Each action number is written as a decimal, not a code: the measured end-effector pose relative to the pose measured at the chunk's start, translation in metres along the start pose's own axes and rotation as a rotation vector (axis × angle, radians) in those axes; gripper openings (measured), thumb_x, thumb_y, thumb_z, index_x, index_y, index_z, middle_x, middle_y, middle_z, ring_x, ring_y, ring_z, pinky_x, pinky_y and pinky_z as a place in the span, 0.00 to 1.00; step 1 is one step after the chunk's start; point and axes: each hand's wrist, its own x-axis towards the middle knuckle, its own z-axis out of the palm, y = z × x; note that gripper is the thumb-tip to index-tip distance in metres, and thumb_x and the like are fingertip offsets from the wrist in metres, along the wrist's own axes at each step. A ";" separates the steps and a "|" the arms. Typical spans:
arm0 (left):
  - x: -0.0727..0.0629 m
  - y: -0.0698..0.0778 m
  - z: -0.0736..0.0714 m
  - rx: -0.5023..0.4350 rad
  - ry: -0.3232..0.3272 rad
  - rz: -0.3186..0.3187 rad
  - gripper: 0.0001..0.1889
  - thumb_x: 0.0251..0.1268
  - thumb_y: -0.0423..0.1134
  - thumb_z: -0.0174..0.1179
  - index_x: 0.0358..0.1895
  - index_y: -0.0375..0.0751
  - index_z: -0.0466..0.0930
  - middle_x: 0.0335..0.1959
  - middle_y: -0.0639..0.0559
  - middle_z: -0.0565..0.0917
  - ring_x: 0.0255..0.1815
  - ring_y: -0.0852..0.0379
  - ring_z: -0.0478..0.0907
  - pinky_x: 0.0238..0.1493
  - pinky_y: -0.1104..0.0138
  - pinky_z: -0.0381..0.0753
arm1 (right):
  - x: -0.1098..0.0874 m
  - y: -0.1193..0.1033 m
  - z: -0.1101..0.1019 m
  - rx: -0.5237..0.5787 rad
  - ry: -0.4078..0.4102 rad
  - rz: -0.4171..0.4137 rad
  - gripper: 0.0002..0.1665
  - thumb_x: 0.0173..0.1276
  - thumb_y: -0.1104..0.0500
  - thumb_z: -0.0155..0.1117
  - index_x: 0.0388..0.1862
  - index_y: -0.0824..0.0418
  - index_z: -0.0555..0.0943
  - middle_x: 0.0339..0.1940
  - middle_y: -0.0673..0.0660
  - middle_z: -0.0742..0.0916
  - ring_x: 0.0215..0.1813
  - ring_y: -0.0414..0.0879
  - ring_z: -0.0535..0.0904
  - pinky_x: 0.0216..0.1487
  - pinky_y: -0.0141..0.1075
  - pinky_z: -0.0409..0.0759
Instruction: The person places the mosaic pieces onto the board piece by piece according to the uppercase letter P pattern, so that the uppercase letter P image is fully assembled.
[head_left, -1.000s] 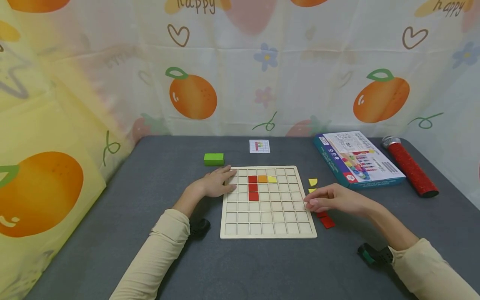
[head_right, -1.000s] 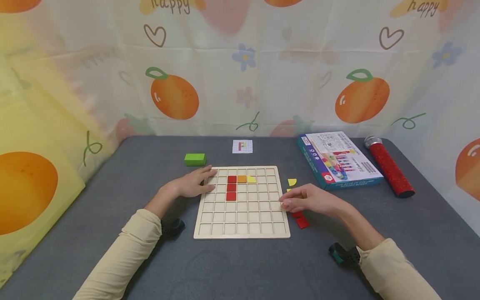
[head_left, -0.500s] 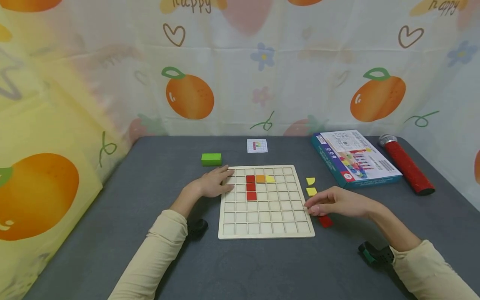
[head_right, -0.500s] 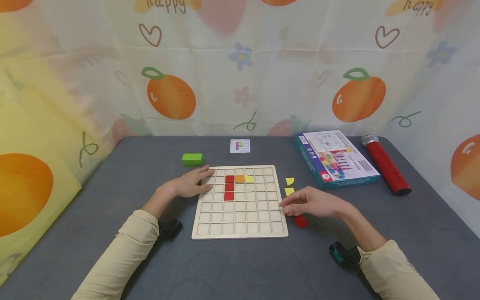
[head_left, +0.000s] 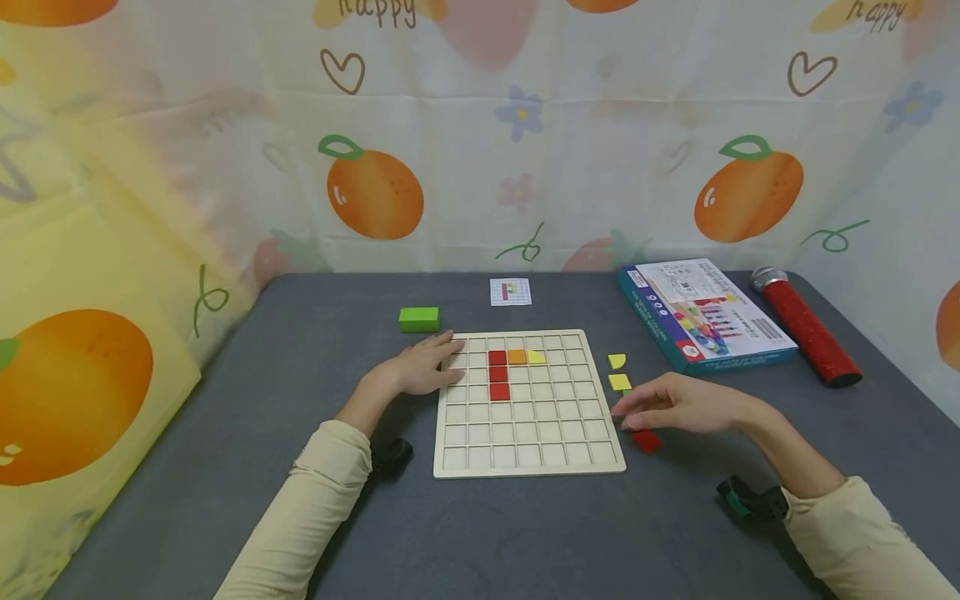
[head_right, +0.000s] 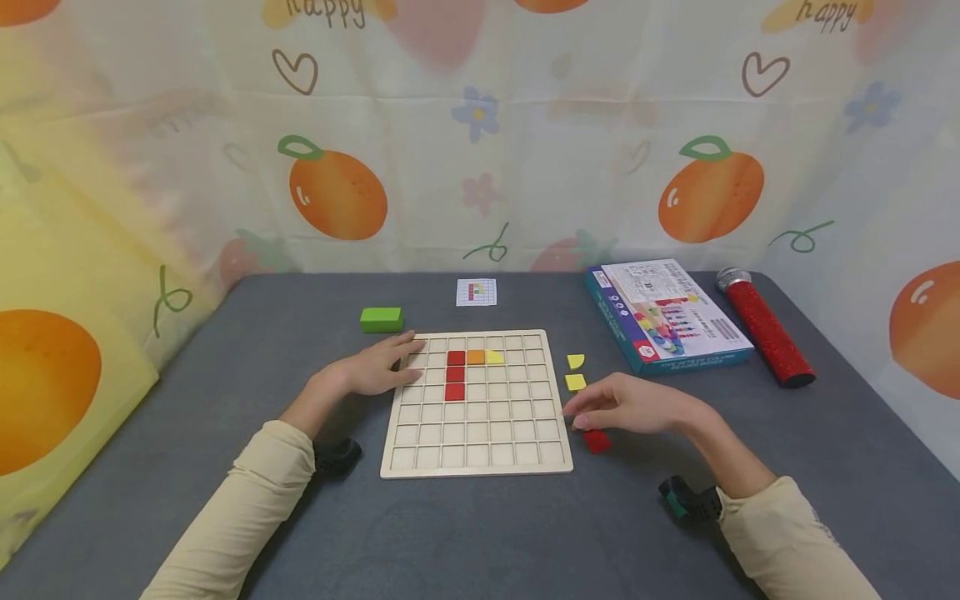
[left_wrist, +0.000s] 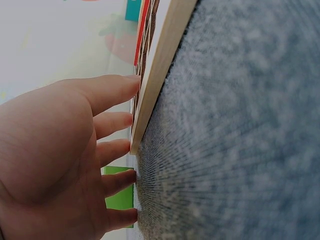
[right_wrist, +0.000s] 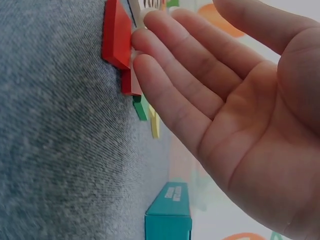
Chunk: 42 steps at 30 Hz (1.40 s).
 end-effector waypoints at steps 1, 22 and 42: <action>0.000 0.000 0.000 -0.001 0.000 0.001 0.32 0.75 0.48 0.47 0.75 0.36 0.53 0.75 0.35 0.48 0.74 0.37 0.44 0.67 0.41 0.47 | -0.001 0.000 0.000 -0.003 -0.001 0.002 0.19 0.74 0.56 0.56 0.59 0.63 0.78 0.52 0.55 0.83 0.49 0.47 0.75 0.49 0.35 0.74; -0.001 0.002 0.000 -0.004 0.000 -0.005 0.32 0.75 0.47 0.47 0.75 0.36 0.53 0.75 0.35 0.48 0.74 0.37 0.44 0.67 0.41 0.47 | -0.004 -0.003 0.000 -0.063 -0.101 -0.085 0.27 0.61 0.74 0.61 0.60 0.64 0.74 0.44 0.54 0.80 0.46 0.50 0.77 0.52 0.38 0.76; -0.001 0.002 0.000 -0.004 -0.002 -0.015 0.32 0.75 0.48 0.47 0.75 0.37 0.52 0.75 0.36 0.47 0.74 0.38 0.44 0.67 0.41 0.46 | 0.003 -0.011 0.011 -0.167 -0.019 -0.020 0.29 0.56 0.75 0.66 0.58 0.58 0.77 0.39 0.50 0.77 0.44 0.47 0.72 0.49 0.39 0.76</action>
